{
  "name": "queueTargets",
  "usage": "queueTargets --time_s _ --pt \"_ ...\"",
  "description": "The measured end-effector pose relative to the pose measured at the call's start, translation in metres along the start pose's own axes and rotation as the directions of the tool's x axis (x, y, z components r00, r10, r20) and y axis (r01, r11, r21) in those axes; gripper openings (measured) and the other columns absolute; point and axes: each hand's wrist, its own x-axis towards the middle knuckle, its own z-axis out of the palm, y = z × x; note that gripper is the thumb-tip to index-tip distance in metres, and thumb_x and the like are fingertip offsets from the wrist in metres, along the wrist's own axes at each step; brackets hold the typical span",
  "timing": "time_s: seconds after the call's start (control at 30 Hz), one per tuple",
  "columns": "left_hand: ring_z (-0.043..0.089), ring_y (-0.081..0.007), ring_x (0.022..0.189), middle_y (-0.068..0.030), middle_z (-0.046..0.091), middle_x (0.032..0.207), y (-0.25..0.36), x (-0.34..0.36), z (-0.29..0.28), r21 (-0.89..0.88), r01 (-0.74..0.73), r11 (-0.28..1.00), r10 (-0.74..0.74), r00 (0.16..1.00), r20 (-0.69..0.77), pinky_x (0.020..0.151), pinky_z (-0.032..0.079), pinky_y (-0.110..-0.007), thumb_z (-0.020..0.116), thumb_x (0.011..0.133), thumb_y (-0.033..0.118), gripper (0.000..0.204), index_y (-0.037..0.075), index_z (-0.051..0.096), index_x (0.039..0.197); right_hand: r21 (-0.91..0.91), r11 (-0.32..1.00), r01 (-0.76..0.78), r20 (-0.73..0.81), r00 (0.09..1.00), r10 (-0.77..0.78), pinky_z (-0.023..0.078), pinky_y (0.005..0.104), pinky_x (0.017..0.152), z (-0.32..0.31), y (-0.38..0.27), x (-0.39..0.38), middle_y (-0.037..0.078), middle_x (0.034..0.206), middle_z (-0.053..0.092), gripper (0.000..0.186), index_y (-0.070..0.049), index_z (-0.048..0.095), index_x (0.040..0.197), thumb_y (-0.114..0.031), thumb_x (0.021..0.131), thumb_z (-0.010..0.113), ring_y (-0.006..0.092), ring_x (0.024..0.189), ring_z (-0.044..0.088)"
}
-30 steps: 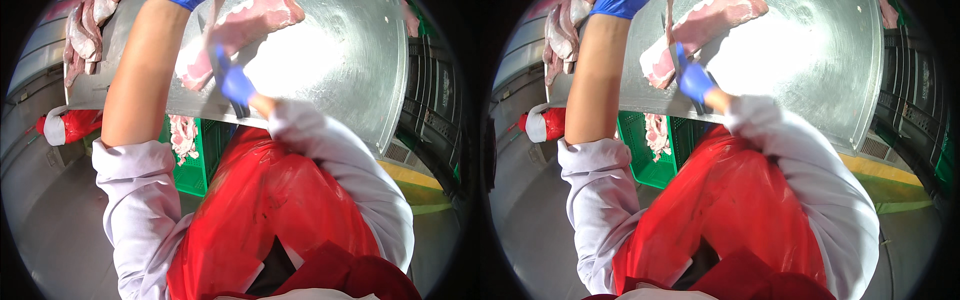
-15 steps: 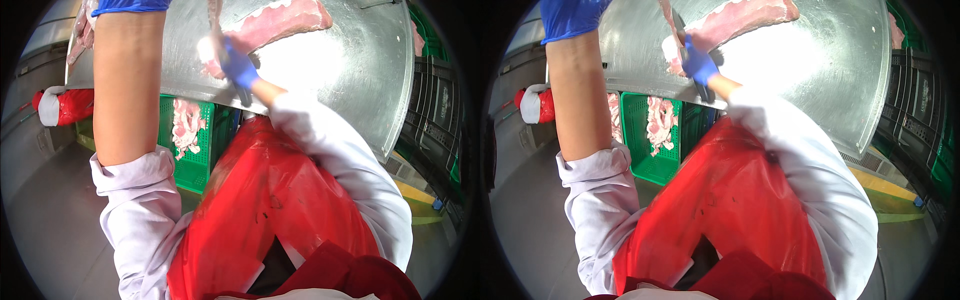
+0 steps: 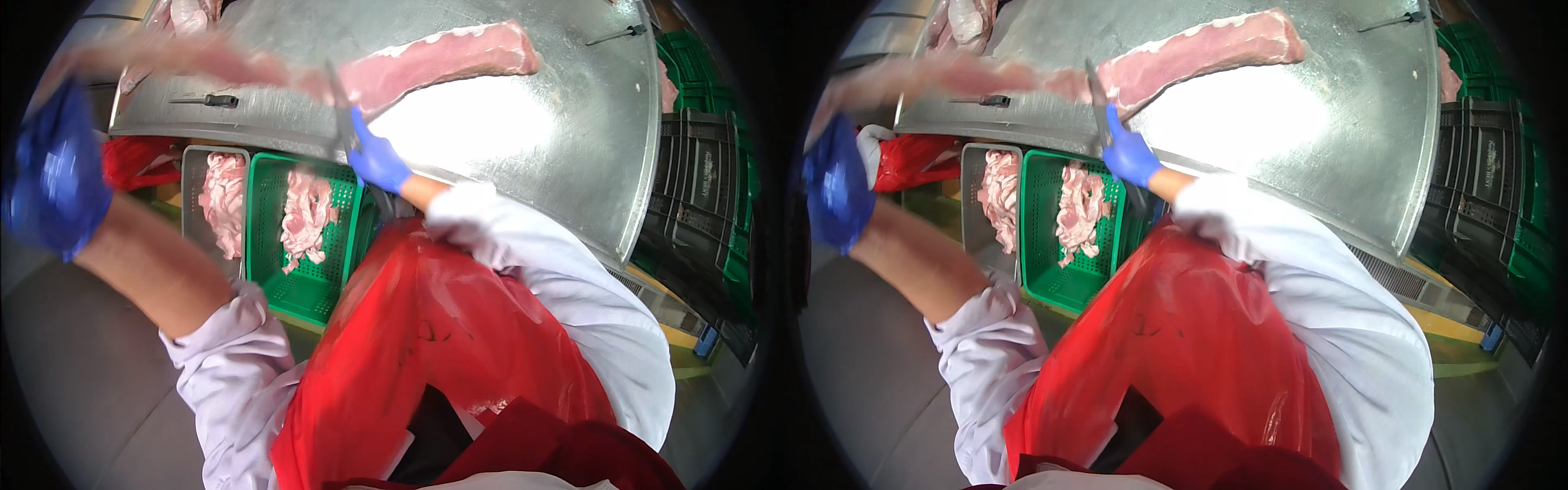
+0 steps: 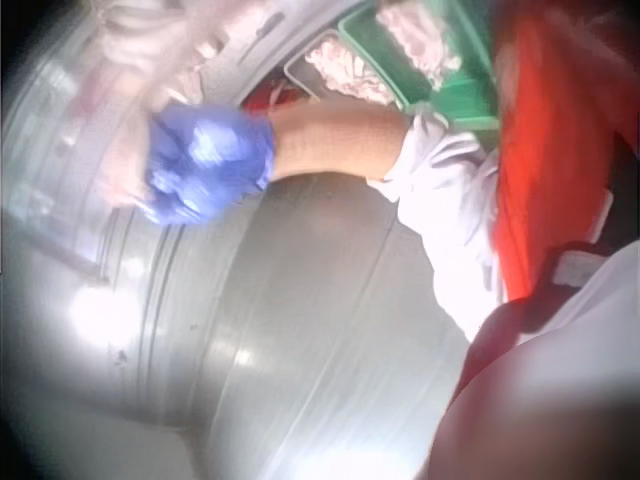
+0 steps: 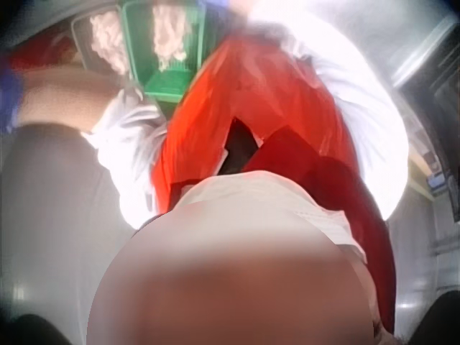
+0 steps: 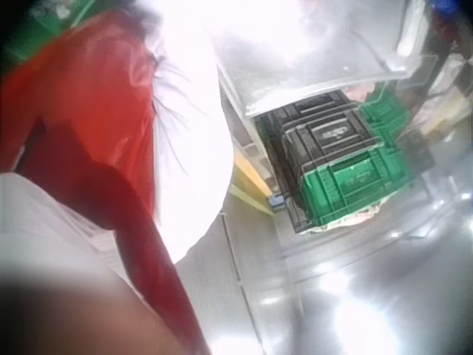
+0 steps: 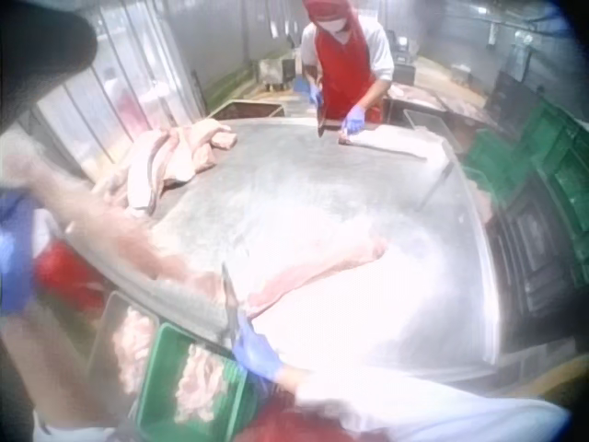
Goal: The person trims fat and connective tissue from large cuts of raw meat using a knife on a stainless steel table. Trimmed pieces are placed into a green basket while the cleaned meat is set aside on the table.
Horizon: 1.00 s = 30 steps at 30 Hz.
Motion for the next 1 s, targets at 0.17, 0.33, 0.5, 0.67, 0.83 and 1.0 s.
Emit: queueTargets --time_s 0.17,0.33,0.5,0.67,0.83,1.0 --pt "0.055 -0.0205 0.109 -0.0118 0.058 0.113 0.165 -0.144 -0.112 -0.189 -0.147 0.971 0.055 0.905 -0.422 0.101 0.042 -0.034 0.055 0.092 0.012 0.031 -0.007 0.056 0.116 0.071 0.997 -0.025 0.092 0.996 0.018 0.054 0.0344 0.054 -0.08 0.005 0.022 0.013 0.082 0.069 0.076 -0.01 0.03 0.157 -0.014 0.087 0.059 0.0164 0.049 0.061" --pt "0.053 -0.0225 0.118 -0.0122 0.056 0.118 0.15 -0.234 -0.09 0.233 0.124 0.964 0.088 0.683 -0.725 0.109 0.038 -0.036 0.056 0.088 0.005 0.037 -0.008 0.053 0.123 -0.412 0.888 -0.203 -0.528 0.848 -0.052 0.058 0.0365 0.06 -0.275 0.014 0.097 0.017 0.085 0.072 0.057 -0.006 0.046 0.141 -0.016 0.087 0.059 0.0275 0.075 0.074" --pt "0.059 -0.0098 0.083 -0.0031 0.059 0.089 -0.005 -0.264 -0.072 0.696 0.714 0.075 -0.43 0.654 -0.623 0.073 0.05 -0.027 0.066 0.092 0.01 0.02 0.001 0.06 0.109 -0.591 0.776 -0.221 -0.38 0.925 -0.026 0.056 0.0422 0.066 -0.304 0.055 0.084 0.02 0.084 0.071 0.056 -0.005 0.047 0.14 -0.015 0.086 0.055 0.0314 0.072 0.071" --pt "0.059 -0.0156 0.097 -0.0092 0.061 0.104 -0.196 -0.222 -0.064 0.548 0.716 0.432 -0.476 0.698 -0.535 0.085 0.05 -0.031 0.069 0.093 0.018 0.03 -0.002 0.058 0.112 -0.12 0.945 -0.304 -0.3 0.919 0.258 0.051 0.0367 0.052 -0.259 0.017 0.008 0.018 0.071 0.066 0.057 0.004 0.045 0.14 -0.009 0.084 0.051 0.0243 0.053 0.064" --pt "0.06 -0.0409 0.112 -0.0242 0.063 0.118 -0.426 -0.151 -0.057 0.84 0.405 0.361 -0.23 0.912 -0.34 0.1 0.046 -0.047 0.072 0.084 0.034 0.053 -0.003 0.059 0.119 -0.39 0.885 -0.253 -0.175 0.964 0.198 0.051 0.0351 0.053 -0.284 0.016 0.063 0.011 0.069 0.065 0.073 0.004 0.034 0.151 -0.006 0.081 0.053 0.0215 0.053 0.063" --pt "0.059 -0.0366 0.122 -0.023 0.062 0.13 -0.422 -0.109 -0.031 0.914 0.405 -0.012 -0.932 0.328 -0.157 0.104 0.045 -0.045 0.064 0.083 0.041 0.055 0.002 0.065 0.122 0.054 0.877 -0.477 0.079 0.878 0.472 0.046 0.0281 0.045 -0.259 -0.027 -0.146 0.007 0.068 0.062 0.08 -0.019 0.03 0.159 0.002 0.086 0.053 0.0119 0.047 0.055"
